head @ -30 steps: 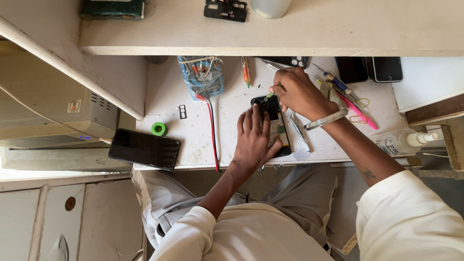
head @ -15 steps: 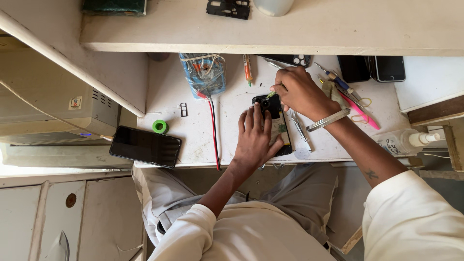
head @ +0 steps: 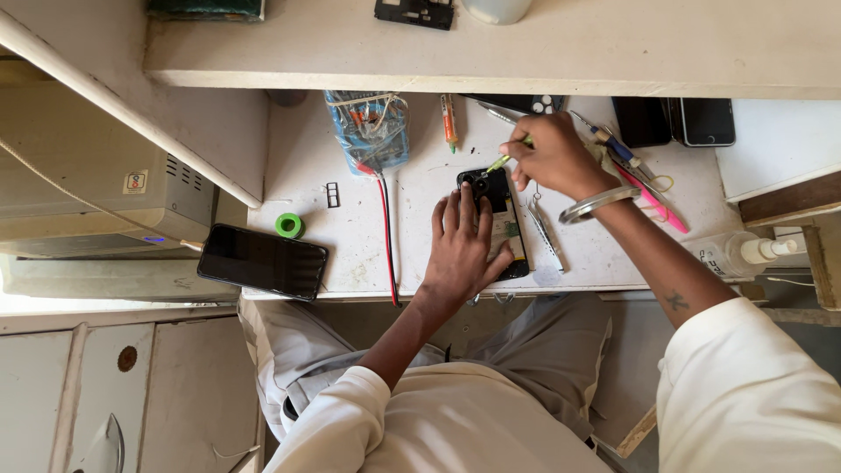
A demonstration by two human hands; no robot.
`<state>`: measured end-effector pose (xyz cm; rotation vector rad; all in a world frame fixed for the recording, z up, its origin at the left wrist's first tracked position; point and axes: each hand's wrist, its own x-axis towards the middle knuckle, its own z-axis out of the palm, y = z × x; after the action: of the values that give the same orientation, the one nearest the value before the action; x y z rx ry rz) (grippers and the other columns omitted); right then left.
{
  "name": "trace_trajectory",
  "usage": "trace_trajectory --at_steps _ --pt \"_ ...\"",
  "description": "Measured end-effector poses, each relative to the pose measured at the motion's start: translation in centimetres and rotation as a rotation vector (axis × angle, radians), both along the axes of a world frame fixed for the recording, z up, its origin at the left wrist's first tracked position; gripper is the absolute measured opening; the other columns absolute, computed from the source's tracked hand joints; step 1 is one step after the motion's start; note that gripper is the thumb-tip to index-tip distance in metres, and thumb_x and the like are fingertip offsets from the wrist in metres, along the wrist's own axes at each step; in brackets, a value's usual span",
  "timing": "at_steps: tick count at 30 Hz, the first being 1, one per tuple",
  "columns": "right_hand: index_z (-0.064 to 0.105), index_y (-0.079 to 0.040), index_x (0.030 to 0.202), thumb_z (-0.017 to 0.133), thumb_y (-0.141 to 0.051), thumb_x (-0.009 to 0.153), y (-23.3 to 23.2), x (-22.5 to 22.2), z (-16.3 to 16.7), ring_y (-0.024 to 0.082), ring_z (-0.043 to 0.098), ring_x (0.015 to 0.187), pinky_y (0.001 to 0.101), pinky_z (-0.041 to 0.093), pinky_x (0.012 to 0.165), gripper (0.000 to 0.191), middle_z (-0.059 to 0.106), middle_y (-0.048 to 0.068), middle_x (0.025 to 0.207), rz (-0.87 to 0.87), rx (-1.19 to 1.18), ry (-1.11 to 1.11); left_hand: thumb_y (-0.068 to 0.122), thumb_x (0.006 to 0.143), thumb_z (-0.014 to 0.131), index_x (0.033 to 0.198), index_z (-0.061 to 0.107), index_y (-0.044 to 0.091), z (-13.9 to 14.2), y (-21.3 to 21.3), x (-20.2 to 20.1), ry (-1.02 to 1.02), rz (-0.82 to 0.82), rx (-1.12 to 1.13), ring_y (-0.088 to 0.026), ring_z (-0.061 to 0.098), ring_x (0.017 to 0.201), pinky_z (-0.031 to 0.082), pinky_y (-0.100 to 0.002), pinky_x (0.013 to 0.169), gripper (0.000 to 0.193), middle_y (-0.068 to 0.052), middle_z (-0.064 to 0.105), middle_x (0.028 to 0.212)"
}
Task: The person works on a disassembled smartphone at a repair workbench, holding the phone steady with one hand while using a screwdriver and small pry tools with the other to work around the camera module and internal components. They reposition the phone and pick up different tools as they continue the repair.
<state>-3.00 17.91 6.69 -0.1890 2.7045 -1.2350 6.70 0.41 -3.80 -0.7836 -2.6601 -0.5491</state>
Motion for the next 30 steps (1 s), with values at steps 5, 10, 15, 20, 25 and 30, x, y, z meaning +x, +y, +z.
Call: trace_trajectory --at_steps 5,10,15,20,25,30 --pt "0.069 0.009 0.090 0.069 -0.005 0.095 1.3 -0.1 -1.6 0.018 0.070 0.056 0.0306 0.056 0.047 0.016 0.068 0.015 0.069 -0.208 -0.176 -0.162 0.049 0.094 0.057 0.138 0.052 -0.012 0.0 0.1 0.0 0.004 -0.006 0.024 -0.051 0.042 0.135 0.029 -0.061 0.117 0.075 -0.041 0.040 0.147" --pt "0.069 0.011 0.094 0.070 -0.006 0.096 1.5 -0.1 -2.0 0.018 0.070 0.058 0.0312 0.056 0.047 0.016 0.068 0.014 0.071 -0.239 -0.215 -0.203 0.049 0.095 0.057 0.138 0.052 -0.011 -0.1 -0.1 0.0 0.018 -0.006 0.013 -0.051 0.044 0.134 0.030 -0.061 0.117 0.074 -0.042 0.041 0.146" --pt "0.065 0.007 0.091 0.064 0.001 0.094 0.9 -0.3 -0.6 0.017 0.072 0.060 0.0296 0.060 0.052 0.007 0.070 0.010 0.077 0.136 -0.065 -0.034 0.049 0.094 0.058 0.138 0.052 -0.011 -0.1 -0.2 0.0 0.016 -0.008 0.011 -0.051 0.044 0.133 0.030 -0.061 0.117 0.074 -0.042 0.041 0.146" --pt "0.061 0.008 0.087 0.062 0.010 0.086 -0.9 -0.1 1.2 0.018 0.073 0.064 0.0310 0.059 0.053 0.003 0.064 0.013 0.086 0.365 -0.023 0.168 0.049 0.094 0.058 0.138 0.052 -0.011 0.0 -0.2 0.0 0.014 -0.005 0.014 -0.050 0.044 0.134 0.030 -0.061 0.117 0.075 -0.041 0.041 0.146" --pt "0.063 0.006 0.090 0.065 -0.006 0.098 -2.4 1.0 2.0 0.024 0.073 0.059 0.0346 0.056 0.053 0.014 0.066 0.016 0.079 0.221 0.140 0.055 0.047 0.093 0.059 0.138 0.052 -0.011 0.1 -0.3 0.1 0.019 -0.011 0.040 -0.051 0.044 0.133 0.030 -0.061 0.117 0.074 -0.041 0.041 0.146" --pt "0.072 0.002 0.087 0.073 -0.018 0.101 -2.6 0.7 1.6 0.038 0.069 0.071 0.0440 0.057 0.068 0.024 0.066 0.022 0.075 0.285 0.510 0.333 0.047 0.093 0.059 0.137 0.052 -0.011 0.1 -0.3 0.1 0.017 -0.002 0.050 -0.051 0.044 0.134 0.030 -0.061 0.118 0.073 -0.041 0.041 0.147"
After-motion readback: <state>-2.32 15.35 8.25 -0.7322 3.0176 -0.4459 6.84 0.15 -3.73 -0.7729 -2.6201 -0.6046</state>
